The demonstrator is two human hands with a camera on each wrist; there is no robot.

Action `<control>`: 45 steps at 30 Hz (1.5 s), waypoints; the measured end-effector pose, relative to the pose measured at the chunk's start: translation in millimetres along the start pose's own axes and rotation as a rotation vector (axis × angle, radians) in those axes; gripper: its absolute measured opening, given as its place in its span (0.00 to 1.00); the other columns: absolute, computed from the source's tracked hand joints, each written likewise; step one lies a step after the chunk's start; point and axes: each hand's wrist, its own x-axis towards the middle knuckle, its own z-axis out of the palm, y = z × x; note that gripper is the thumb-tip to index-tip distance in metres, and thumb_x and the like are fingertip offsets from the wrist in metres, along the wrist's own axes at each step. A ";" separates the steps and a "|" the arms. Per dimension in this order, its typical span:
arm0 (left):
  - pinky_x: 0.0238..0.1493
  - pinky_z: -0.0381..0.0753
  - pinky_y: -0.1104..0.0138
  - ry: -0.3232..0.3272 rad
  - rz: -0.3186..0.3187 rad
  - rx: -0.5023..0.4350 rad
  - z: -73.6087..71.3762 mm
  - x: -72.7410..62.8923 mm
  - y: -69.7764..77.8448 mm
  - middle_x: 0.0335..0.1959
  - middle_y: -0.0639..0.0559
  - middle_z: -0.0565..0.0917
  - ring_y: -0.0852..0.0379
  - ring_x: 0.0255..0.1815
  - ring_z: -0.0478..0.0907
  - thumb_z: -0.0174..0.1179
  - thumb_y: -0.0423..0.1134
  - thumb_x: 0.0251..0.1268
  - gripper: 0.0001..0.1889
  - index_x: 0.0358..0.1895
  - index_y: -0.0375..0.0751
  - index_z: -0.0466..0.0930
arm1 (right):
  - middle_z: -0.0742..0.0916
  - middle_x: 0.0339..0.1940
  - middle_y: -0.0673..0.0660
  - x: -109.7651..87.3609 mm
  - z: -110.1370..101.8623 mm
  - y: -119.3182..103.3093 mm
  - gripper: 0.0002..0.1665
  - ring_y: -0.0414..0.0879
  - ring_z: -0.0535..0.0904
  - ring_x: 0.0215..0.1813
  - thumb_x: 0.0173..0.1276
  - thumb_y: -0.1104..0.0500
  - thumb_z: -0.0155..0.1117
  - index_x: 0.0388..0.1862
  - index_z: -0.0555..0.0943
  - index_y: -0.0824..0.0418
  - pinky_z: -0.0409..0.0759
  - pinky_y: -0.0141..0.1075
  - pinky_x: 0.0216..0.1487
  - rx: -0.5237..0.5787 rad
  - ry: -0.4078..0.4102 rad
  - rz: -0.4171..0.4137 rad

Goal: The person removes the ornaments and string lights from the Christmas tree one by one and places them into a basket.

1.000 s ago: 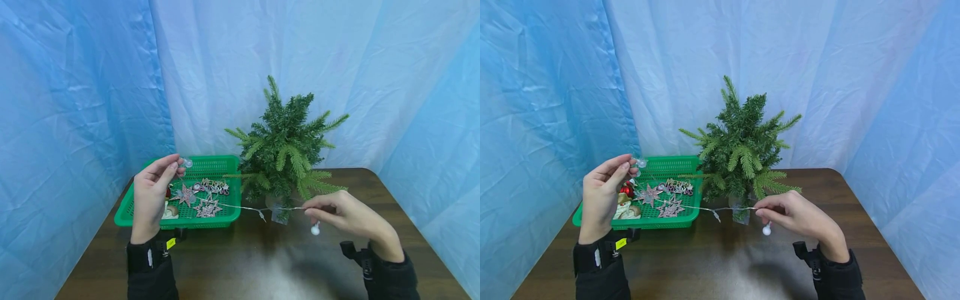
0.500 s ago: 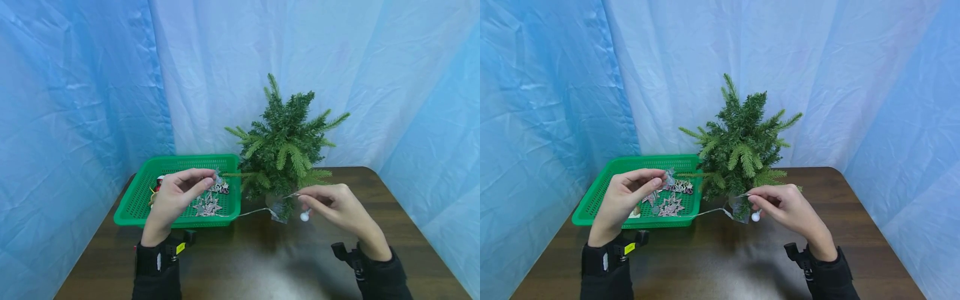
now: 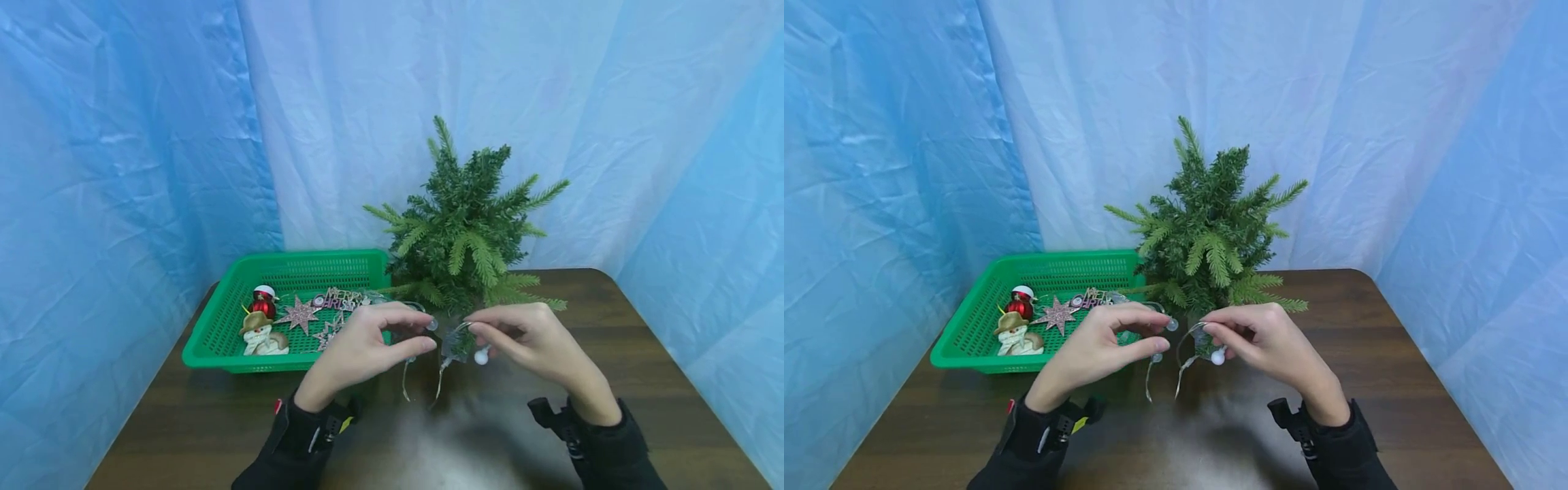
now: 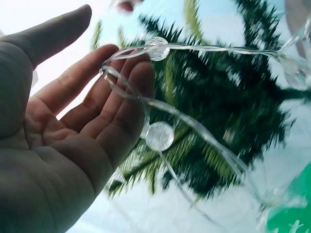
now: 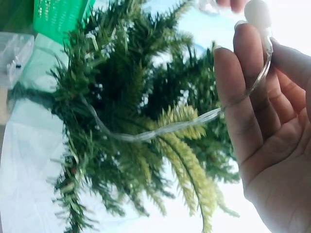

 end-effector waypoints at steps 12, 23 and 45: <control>0.40 0.82 0.67 -0.023 0.008 0.058 21.5 5.7 -0.6 0.44 0.59 0.88 0.68 0.43 0.82 0.64 0.48 0.72 0.12 0.50 0.47 0.89 | 0.89 0.32 0.47 2.2 8.4 0.3 0.13 0.30 0.82 0.26 0.71 0.69 0.65 0.50 0.88 0.58 0.83 0.29 0.31 -0.048 -0.023 0.013; 0.31 0.79 0.67 0.075 0.036 0.089 14.0 5.9 0.0 0.39 0.65 0.86 0.67 0.33 0.80 0.65 0.44 0.72 0.08 0.45 0.48 0.90 | 0.90 0.33 0.46 2.7 7.3 4.8 0.12 0.34 0.85 0.31 0.71 0.67 0.67 0.50 0.88 0.57 0.85 0.33 0.35 -0.062 -0.072 0.021; 0.38 0.84 0.64 0.309 0.173 -0.154 -11.4 -2.9 -1.3 0.39 0.48 0.88 0.54 0.35 0.84 0.63 0.25 0.69 0.07 0.44 0.36 0.88 | 0.90 0.40 0.47 -2.3 -5.1 17.5 0.13 0.34 0.85 0.39 0.63 0.68 0.73 0.46 0.89 0.58 0.83 0.30 0.39 -0.221 -0.123 0.013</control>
